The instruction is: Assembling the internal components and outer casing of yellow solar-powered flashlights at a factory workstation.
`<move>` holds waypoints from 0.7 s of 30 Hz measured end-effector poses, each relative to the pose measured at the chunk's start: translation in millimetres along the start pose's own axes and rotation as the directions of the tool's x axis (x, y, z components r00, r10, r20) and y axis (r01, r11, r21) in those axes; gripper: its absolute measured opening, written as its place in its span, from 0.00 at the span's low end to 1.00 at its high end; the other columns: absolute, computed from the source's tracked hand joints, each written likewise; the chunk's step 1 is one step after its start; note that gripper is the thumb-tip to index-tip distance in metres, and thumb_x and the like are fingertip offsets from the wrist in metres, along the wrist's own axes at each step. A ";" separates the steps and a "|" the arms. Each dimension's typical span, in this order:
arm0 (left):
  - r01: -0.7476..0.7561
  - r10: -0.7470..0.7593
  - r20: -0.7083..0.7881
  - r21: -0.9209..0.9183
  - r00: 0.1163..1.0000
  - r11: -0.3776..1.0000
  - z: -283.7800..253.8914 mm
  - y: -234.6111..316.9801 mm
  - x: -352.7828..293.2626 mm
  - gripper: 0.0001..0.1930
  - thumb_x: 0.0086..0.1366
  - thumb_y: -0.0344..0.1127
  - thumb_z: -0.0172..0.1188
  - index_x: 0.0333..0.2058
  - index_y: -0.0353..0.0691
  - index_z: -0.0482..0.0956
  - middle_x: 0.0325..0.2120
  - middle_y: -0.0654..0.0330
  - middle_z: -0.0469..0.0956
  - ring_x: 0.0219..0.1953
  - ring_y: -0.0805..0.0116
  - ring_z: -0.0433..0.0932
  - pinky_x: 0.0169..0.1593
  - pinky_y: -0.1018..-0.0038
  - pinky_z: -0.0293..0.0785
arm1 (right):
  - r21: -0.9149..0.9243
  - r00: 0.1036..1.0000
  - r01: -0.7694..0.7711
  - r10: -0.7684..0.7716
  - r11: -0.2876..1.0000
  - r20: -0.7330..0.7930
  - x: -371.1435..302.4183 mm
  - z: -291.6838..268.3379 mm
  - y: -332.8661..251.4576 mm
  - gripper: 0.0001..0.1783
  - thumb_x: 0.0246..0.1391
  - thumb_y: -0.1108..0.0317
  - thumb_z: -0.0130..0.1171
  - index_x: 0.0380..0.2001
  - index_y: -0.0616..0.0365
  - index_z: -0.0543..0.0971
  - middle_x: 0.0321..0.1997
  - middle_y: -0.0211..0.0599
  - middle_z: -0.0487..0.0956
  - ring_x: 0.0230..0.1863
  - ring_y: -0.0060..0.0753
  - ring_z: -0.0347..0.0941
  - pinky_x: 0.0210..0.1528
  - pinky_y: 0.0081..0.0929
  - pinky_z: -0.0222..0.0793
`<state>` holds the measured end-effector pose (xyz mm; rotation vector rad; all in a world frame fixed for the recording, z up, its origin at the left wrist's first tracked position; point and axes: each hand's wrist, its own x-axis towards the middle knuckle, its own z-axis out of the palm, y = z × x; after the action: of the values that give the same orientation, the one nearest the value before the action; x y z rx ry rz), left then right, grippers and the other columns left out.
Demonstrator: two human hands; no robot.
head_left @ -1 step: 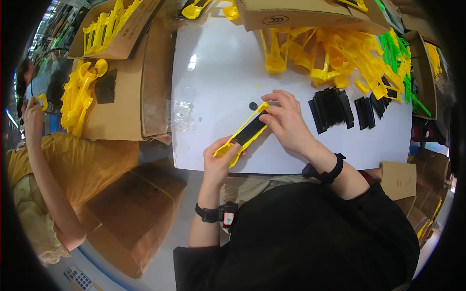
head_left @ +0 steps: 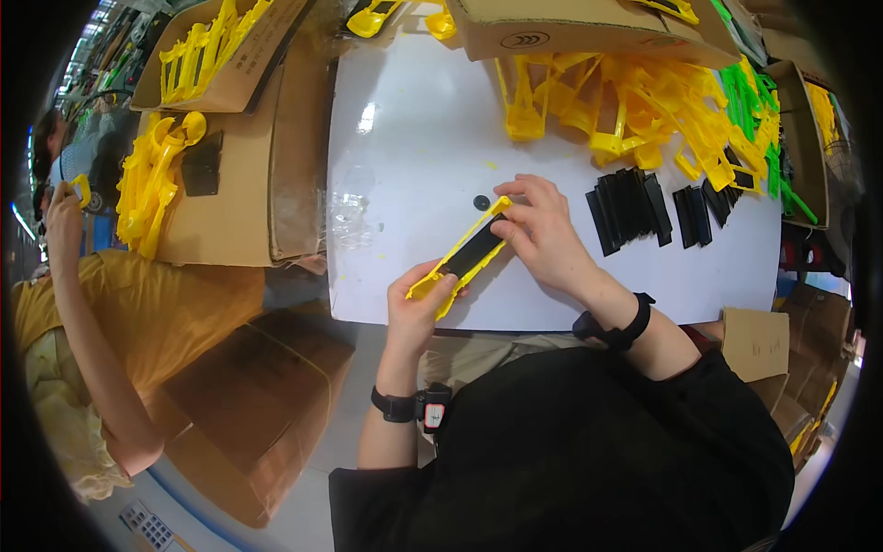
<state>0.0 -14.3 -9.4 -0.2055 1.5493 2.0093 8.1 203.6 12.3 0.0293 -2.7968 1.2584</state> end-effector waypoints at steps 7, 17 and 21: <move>0.030 -0.030 0.020 -0.022 0.999 0.999 3.5 3.0 4.4 0.12 0.63 0.25 0.59 0.44 0.26 0.76 0.34 0.52 0.80 0.33 0.67 0.81 0.40 0.75 0.78 | -0.047 0.999 0.032 -0.032 0.998 -0.005 0.9 11.6 1.7 0.10 0.51 0.64 0.60 0.31 0.61 0.81 0.51 0.37 0.73 0.60 0.45 0.60 0.59 0.42 0.53; 0.021 -0.021 -0.047 0.001 0.999 1.000 5.1 2.5 2.1 0.11 0.62 0.25 0.58 0.42 0.25 0.76 0.35 0.50 0.79 0.32 0.64 0.81 0.37 0.72 0.82 | -0.080 0.995 0.081 -0.086 0.993 -0.059 5.5 0.8 -12.2 0.10 0.50 0.64 0.62 0.28 0.61 0.80 0.53 0.37 0.72 0.63 0.48 0.58 0.60 0.45 0.52; 0.011 -0.011 -0.047 -0.002 0.999 1.000 7.8 3.2 1.6 0.10 0.63 0.25 0.58 0.42 0.25 0.76 0.34 0.51 0.79 0.31 0.66 0.81 0.37 0.72 0.81 | -0.096 0.997 0.060 -0.064 0.994 -0.037 1.9 3.3 -9.9 0.09 0.49 0.65 0.63 0.28 0.61 0.80 0.53 0.38 0.72 0.63 0.48 0.58 0.60 0.45 0.52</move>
<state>-1.3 -7.0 -5.0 -0.2630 1.5723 2.0102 6.5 194.6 17.6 0.0842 -2.7952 1.0988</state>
